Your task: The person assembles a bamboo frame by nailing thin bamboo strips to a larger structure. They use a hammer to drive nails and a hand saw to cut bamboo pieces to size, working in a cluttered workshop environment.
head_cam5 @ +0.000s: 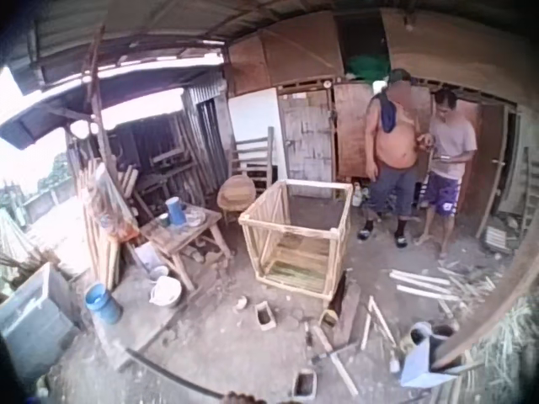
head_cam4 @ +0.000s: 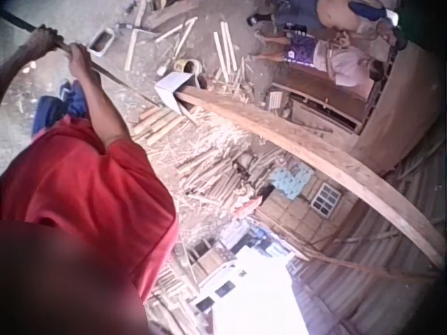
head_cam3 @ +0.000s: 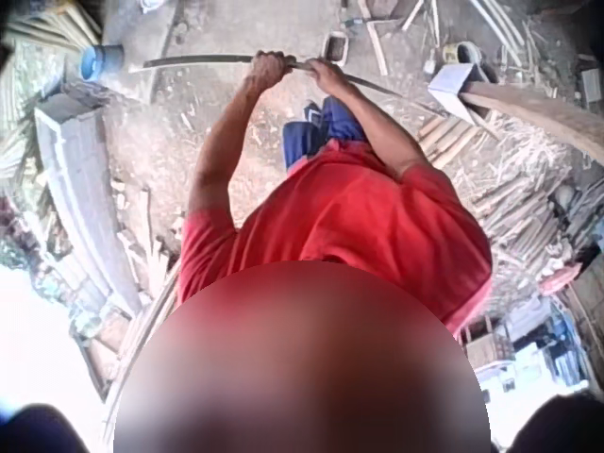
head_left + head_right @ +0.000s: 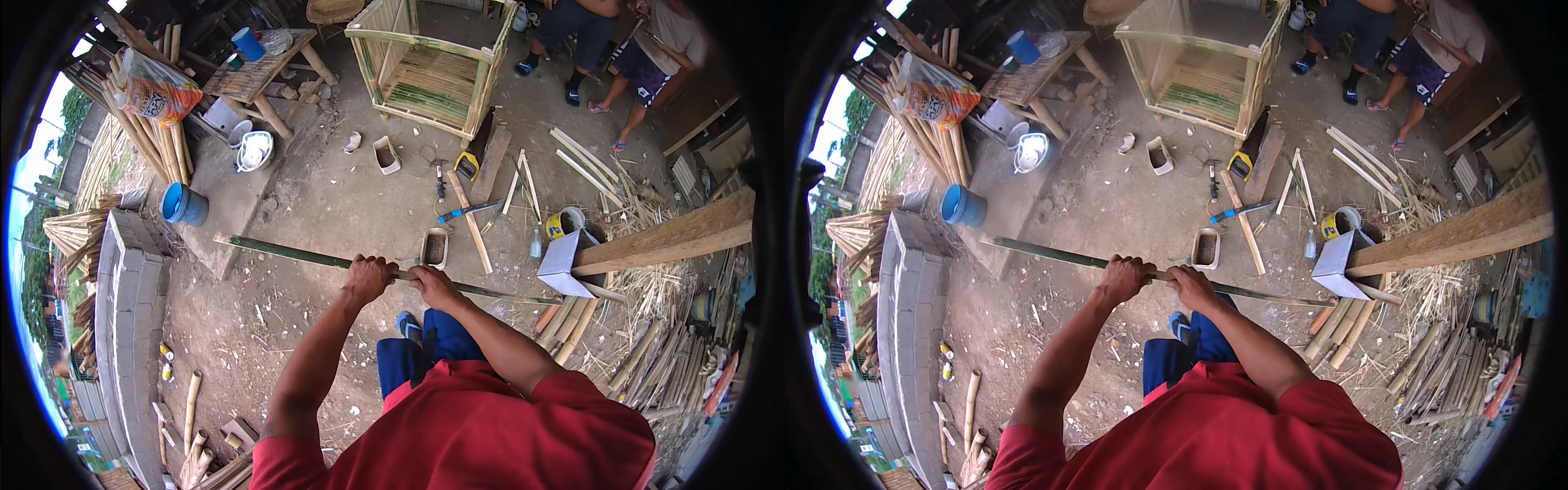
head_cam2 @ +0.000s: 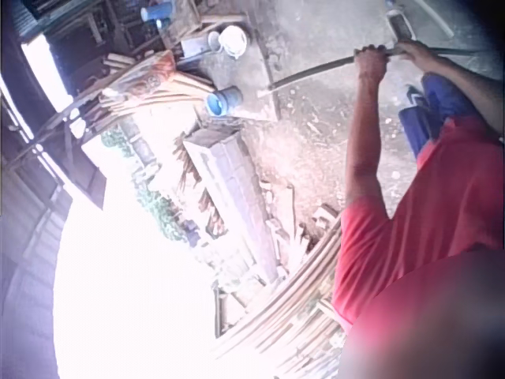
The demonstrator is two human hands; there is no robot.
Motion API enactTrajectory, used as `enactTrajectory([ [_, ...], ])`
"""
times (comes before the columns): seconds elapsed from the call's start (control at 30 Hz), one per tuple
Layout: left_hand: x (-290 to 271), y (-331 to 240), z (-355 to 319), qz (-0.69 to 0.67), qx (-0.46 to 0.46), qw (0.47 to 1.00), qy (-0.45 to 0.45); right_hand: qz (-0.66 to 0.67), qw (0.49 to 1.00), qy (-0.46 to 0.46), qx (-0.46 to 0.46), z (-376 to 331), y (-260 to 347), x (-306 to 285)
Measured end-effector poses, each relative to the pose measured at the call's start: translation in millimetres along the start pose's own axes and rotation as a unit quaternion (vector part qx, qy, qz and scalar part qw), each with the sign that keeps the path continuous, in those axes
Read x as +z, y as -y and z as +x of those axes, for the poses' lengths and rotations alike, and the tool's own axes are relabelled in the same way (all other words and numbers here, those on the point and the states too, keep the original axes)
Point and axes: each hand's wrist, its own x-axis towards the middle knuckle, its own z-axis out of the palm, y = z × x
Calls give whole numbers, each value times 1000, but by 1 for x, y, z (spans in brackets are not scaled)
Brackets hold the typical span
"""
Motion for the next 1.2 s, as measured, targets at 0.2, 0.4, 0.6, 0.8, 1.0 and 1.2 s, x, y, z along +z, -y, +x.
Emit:
enactTrajectory([
  [0.2,-63,118,142,11,41,999,-27,-68,963,-259,9,141,-33,-27],
  [0.4,-88,225,299,-81,98,985,-117,455,749,-266,402,268,-126,-30],
  [0.6,-77,267,472,-130,220,961,-103,614,561,-470,295,387,-215,-53],
  [0.8,28,291,724,-161,308,932,-107,506,567,-592,270,474,-431,-73],
  [1.0,143,322,925,-160,353,914,-123,491,552,-618,269,533,-637,-57],
  [1.2,219,335,1015,-162,367,902,-162,457,590,-637,193,572,-755,-43],
])
